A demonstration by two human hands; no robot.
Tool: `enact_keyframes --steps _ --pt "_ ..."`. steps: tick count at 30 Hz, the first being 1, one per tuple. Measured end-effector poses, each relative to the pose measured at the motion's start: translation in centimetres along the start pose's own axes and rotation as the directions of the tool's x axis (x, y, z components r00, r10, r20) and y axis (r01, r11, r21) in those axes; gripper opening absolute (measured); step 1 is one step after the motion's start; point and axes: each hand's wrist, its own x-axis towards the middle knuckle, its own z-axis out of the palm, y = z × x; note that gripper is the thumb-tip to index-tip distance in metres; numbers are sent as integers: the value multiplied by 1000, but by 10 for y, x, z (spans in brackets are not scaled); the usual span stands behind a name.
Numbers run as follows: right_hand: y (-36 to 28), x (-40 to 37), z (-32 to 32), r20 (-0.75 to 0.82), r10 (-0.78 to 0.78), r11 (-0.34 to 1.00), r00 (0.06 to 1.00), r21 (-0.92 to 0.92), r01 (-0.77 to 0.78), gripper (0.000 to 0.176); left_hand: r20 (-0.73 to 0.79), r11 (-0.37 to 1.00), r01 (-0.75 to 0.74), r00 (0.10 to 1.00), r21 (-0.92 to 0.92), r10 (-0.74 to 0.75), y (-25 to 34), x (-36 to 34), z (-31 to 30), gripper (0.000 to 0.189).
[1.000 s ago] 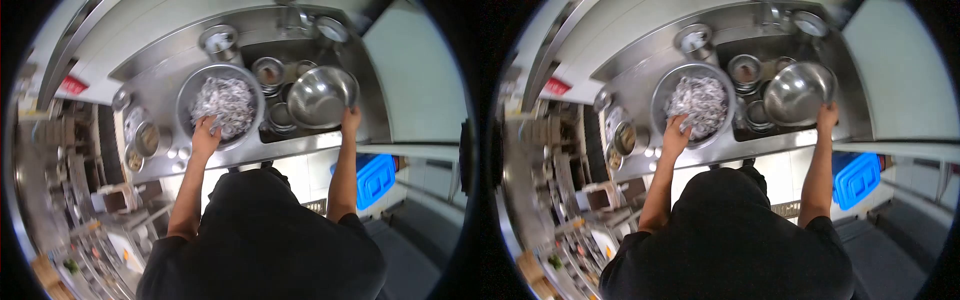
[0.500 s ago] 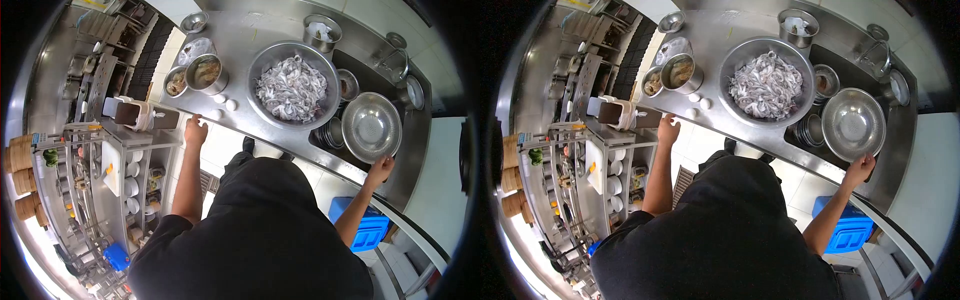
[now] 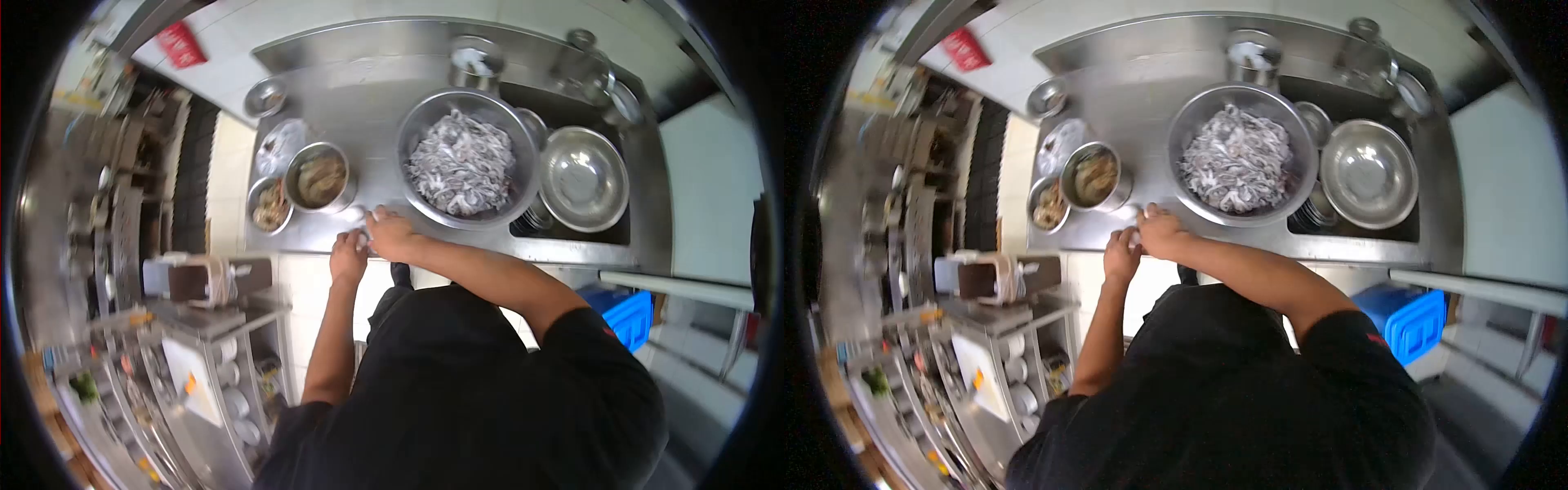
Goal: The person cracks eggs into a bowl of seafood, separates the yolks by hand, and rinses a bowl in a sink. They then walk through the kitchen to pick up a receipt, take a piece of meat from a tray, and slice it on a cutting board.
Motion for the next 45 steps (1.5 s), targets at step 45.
enact_keyframes --steps 45 --pt "222 -154 -162 6 281 -402 960 909 111 26 -47 733 -515 831 -444 554 326 85 -69 52"
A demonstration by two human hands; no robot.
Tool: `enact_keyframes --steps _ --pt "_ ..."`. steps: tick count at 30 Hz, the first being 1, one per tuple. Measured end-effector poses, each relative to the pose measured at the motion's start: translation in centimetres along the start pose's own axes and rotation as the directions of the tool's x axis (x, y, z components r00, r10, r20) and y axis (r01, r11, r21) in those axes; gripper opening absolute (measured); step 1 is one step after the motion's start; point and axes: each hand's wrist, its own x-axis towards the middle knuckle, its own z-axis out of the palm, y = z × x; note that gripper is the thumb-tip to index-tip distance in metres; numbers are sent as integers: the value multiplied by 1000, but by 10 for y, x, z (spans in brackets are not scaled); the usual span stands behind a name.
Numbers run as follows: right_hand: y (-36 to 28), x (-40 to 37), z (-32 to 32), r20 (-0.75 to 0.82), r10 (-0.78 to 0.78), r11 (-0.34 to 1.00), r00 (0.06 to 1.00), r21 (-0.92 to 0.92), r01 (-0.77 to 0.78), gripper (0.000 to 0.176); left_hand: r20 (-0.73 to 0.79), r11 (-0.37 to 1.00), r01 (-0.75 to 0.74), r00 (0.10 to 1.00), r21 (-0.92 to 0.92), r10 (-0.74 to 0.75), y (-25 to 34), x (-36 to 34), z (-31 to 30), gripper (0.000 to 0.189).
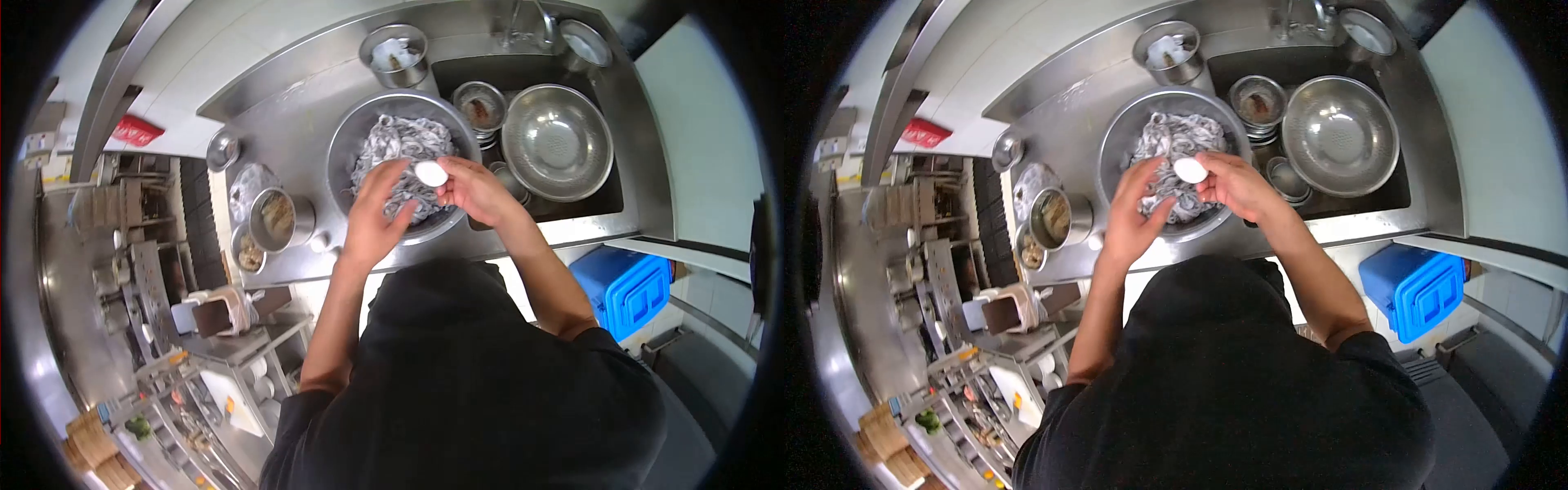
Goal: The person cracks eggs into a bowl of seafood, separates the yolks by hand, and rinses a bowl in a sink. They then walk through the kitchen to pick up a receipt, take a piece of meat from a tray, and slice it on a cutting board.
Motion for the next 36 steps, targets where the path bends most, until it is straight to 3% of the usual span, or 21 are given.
enact_keyframes --steps 4,5,8,11,22,26,30,36 --pt "11 17 11 97 101 988 990 -126 -89 32 97 1000 16 995 -17 -14 -8 10 6 53" --pt "8 17 16 69 99 968 993 -240 -80 35 103 998 51 994 -28 -47 -12 9 5 53" --pt "6 10 34 2 -21 963 1000 -270 21 36 35 982 168 986 -90 -166 -25 2 9 50" --pt "16 9 36 49 -95 884 994 -455 107 39 19 972 206 979 -115 -205 -36 -2 10 48" --pt "47 26 55 -60 -157 842 986 -530 102 41 172 813 352 936 -464 -307 -86 -21 -6 37" --pt "57 31 58 -67 -225 764 972 -632 133 39 264 721 439 899 -537 -350 -98 -19 -13 36" --pt "66 35 60 -41 -325 597 945 -784 171 38 326 665 500 866 -555 -379 -109 -18 -17 34" --pt "67 33 75 -49 -412 450 910 -879 157 36 342 541 502 862 -675 -373 -119 -16 -14 31"
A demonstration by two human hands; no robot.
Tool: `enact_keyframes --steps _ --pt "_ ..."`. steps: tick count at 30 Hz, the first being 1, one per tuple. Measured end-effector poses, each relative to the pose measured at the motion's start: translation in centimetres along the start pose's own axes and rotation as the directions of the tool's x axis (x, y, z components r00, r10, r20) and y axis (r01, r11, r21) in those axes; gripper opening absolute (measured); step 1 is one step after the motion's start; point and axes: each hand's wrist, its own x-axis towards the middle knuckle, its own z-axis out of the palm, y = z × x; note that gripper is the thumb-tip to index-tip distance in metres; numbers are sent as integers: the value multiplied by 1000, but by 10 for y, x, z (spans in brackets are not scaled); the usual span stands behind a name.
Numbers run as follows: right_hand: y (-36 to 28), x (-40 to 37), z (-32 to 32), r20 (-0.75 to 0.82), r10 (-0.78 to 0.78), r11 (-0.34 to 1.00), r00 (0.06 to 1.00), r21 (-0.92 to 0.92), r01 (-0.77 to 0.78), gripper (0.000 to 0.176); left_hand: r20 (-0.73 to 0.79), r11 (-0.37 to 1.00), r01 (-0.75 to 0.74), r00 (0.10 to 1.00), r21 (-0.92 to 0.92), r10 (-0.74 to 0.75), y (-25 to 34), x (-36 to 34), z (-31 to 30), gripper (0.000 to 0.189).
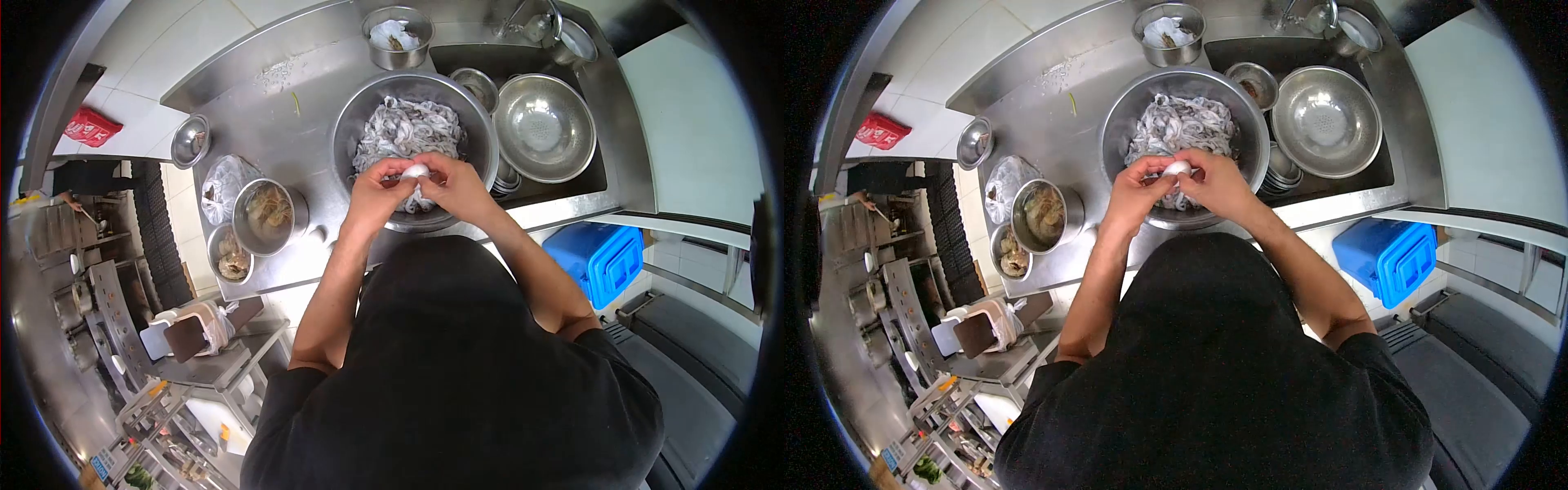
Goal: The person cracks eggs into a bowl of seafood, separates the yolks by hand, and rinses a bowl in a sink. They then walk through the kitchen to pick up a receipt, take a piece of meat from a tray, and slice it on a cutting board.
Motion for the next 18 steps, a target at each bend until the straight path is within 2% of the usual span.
enact_keyframes --steps 6,18 --pt "0 -1 3 -75 -31 1000 997 -4 30 34 -111 999 -29 993 45 34 -7 6 11 27" --pt "0 -6 9 -153 -46 999 987 -18 44 34 -204 977 -59 974 205 102 2 0 25 21"
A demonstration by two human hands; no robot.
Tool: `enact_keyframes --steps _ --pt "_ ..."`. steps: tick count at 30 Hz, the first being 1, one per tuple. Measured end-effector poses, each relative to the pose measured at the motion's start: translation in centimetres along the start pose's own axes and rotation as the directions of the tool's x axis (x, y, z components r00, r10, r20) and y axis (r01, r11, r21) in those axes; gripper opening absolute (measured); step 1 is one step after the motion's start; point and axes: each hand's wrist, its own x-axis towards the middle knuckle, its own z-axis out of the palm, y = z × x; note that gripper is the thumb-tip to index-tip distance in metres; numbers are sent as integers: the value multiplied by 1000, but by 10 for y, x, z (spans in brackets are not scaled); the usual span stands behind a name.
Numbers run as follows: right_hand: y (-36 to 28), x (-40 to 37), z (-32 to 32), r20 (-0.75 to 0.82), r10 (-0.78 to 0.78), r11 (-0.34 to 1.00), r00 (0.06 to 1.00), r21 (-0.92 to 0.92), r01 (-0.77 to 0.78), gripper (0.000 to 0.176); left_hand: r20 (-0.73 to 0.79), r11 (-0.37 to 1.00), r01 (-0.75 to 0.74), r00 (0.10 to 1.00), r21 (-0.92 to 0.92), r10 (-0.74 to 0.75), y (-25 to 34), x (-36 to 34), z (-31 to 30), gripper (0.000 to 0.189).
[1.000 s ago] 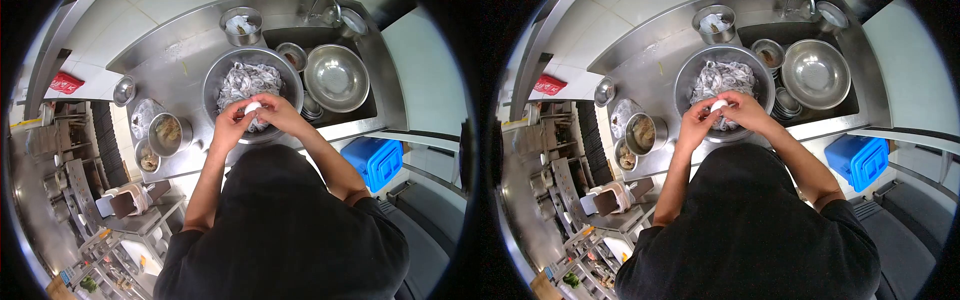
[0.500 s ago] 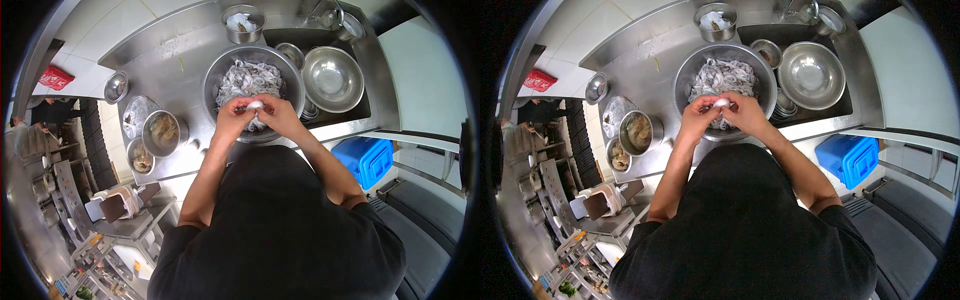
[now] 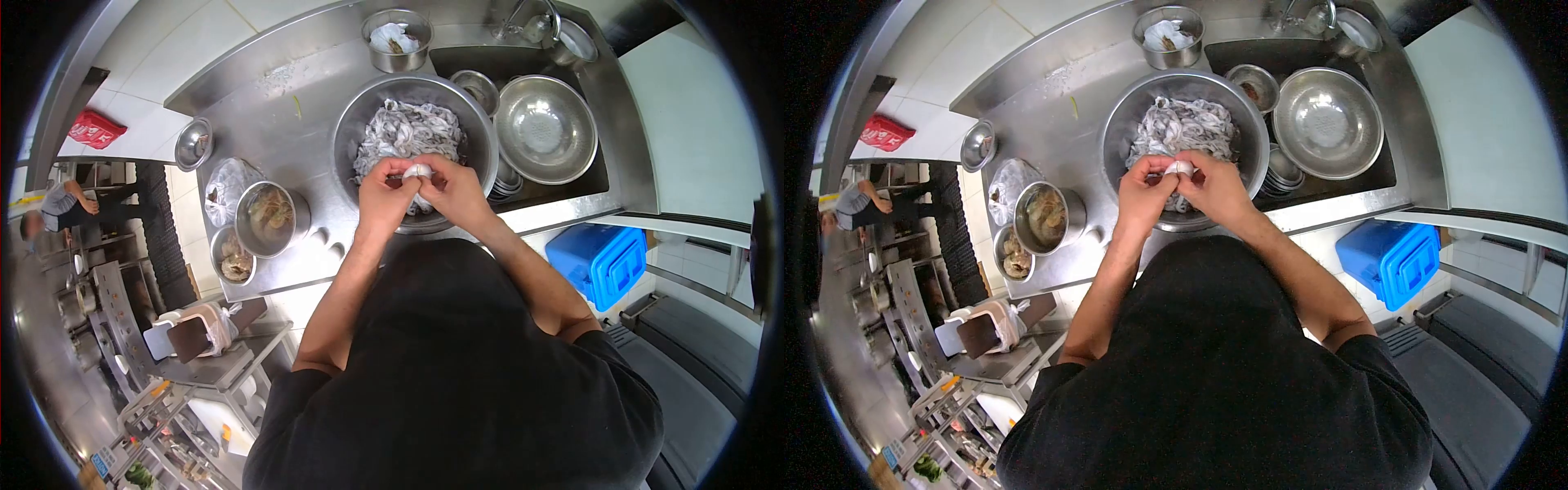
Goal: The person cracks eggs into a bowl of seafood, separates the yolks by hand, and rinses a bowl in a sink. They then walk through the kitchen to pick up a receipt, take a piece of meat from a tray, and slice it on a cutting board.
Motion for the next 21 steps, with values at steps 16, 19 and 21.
enact_keyframes --steps 16,19,21 --pt "26 1 5 -9 1 967 1000 254 1 33 5 993 -27 1000 113 27 10 -1 3 21" --pt "26 1 4 0 26 961 1000 274 -25 33 2 989 -45 999 140 45 10 0 4 21" --pt "25 0 4 -1 38 961 999 272 -36 33 -3 988 -58 998 143 59 8 1 4 20"
